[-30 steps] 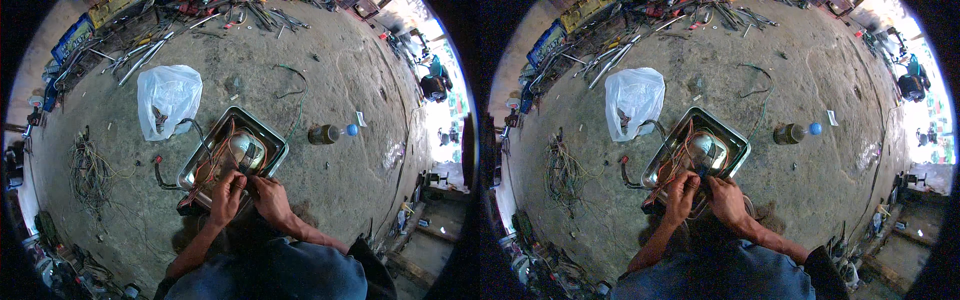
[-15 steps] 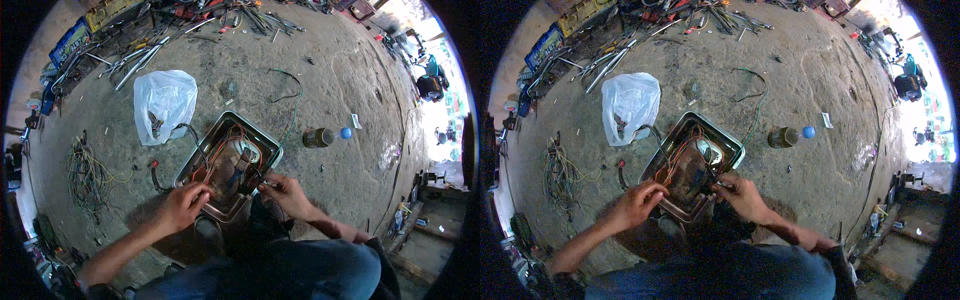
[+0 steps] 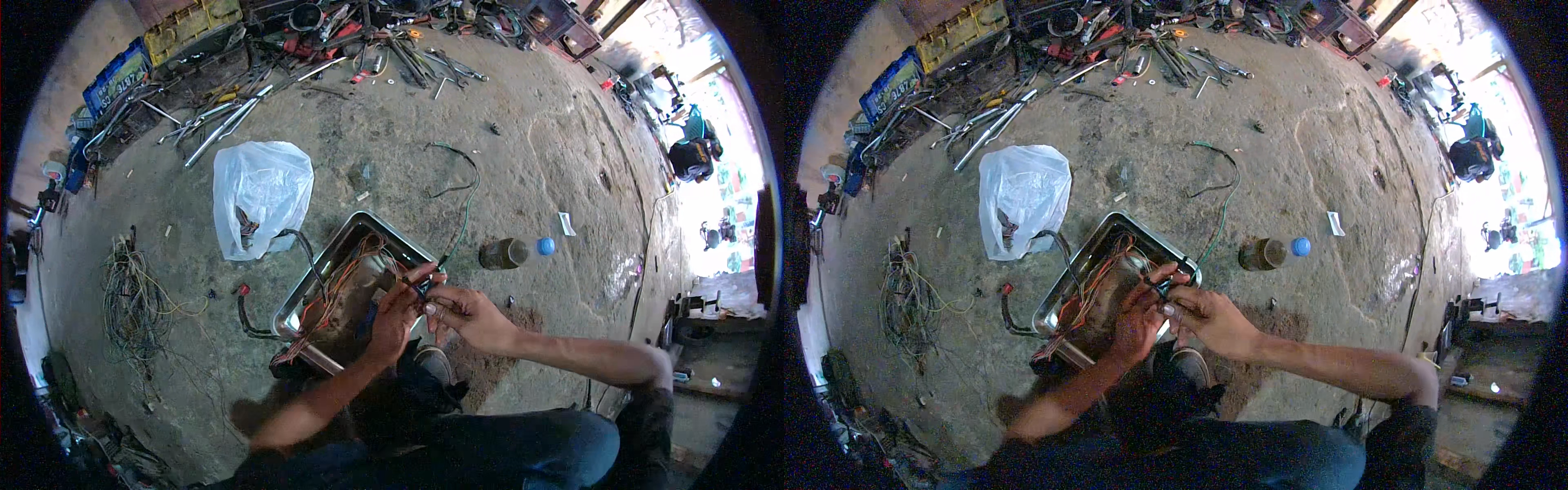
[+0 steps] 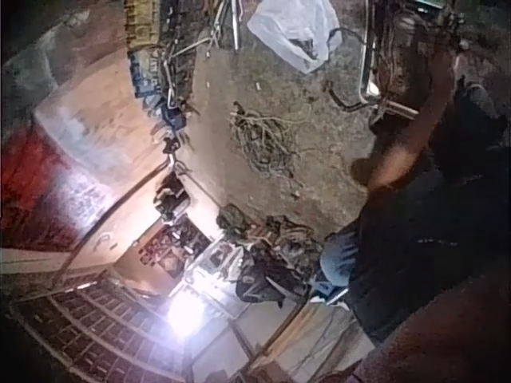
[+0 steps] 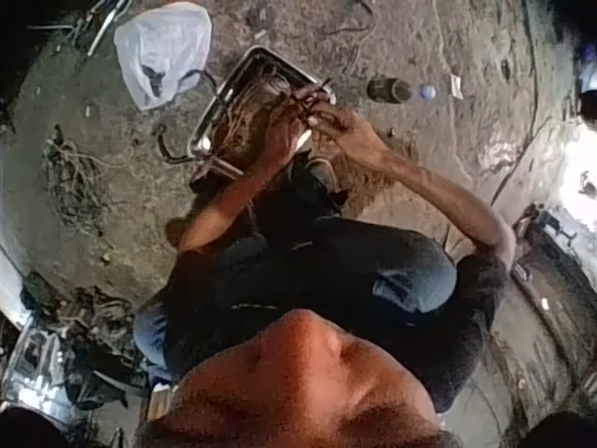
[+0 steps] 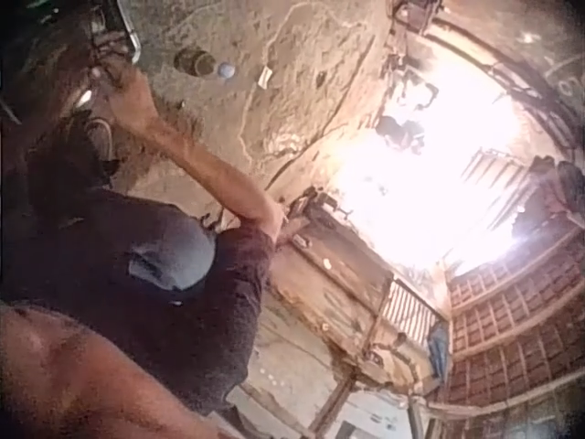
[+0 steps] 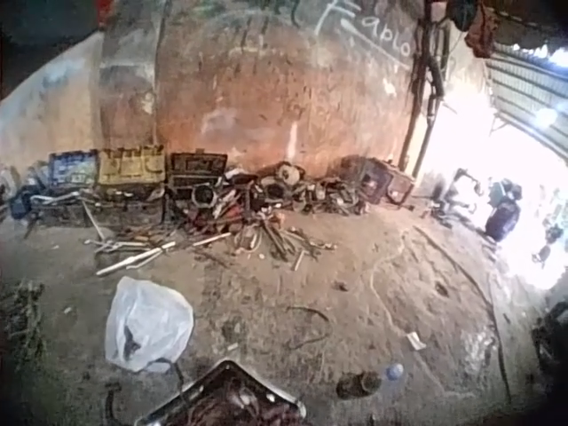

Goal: Repairing and cleaning a motorcycle wiring harness using solvent in a metal tray.

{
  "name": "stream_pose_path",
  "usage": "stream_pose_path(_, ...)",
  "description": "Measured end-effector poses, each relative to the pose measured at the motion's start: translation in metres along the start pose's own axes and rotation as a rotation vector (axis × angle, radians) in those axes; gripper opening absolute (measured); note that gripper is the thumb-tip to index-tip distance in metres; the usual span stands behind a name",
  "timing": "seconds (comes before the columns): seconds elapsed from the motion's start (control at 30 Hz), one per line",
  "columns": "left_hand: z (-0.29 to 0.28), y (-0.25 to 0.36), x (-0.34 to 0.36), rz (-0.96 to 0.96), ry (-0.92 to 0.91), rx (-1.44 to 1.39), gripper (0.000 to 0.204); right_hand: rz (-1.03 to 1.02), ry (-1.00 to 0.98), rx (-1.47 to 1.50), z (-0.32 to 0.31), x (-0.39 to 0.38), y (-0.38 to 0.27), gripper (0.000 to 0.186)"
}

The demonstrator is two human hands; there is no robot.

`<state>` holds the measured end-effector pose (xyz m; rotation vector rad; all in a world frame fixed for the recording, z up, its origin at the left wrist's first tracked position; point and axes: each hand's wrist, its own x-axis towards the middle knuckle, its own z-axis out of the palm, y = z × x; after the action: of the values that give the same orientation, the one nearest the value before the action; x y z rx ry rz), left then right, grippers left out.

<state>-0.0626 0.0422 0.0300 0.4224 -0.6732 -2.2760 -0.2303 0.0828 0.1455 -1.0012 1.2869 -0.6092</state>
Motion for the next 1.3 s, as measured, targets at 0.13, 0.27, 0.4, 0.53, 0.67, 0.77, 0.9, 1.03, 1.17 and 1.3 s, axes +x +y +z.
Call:
stream_pose_path(0.13,0.021,-0.002,-0.003,0.059,0.107,-0.209,0.058,-0.024,0.015,0.199,0.007,-0.002,0.010,0.029)
stream_pose_path(0.27,0.006,0.020,-0.002,0.071,-0.038,-0.060,0.053,-0.047,0.006,0.379,0.017,0.001,0.012,0.032)
stream_pose_path(0.4,-0.010,0.031,-0.007,0.061,-0.051,0.157,0.037,0.055,0.040,0.753,0.037,-0.001,0.019,0.033)
stream_pose_path(0.53,-0.020,0.033,-0.013,0.005,0.039,0.431,0.018,0.189,0.140,0.787,0.047,-0.002,0.024,0.031)
stream_pose_path(0.67,-0.032,0.032,-0.011,0.148,0.133,0.805,0.013,0.184,0.154,0.744,0.052,0.003,0.023,0.034)
stream_pose_path(0.77,-0.034,0.029,-0.011,0.164,0.122,0.977,0.016,0.154,0.210,0.846,0.054,0.007,0.019,0.036)
stream_pose_path(0.9,-0.017,0.021,-0.013,0.379,0.145,0.903,0.017,0.192,0.223,0.621,0.049,0.008,0.017,0.036)
stream_pose_path(1.03,-0.013,0.023,-0.015,0.074,0.226,0.836,0.023,0.066,0.287,0.382,0.044,0.007,0.020,0.033)
stream_pose_path(1.17,-0.021,0.019,-0.010,0.175,0.202,1.053,0.025,0.045,0.317,0.484,0.047,0.004,0.026,0.028)
stream_pose_path(1.3,-0.020,0.004,-0.008,0.059,0.280,1.072,0.025,0.028,0.330,0.683,0.050,0.006,0.032,0.026)
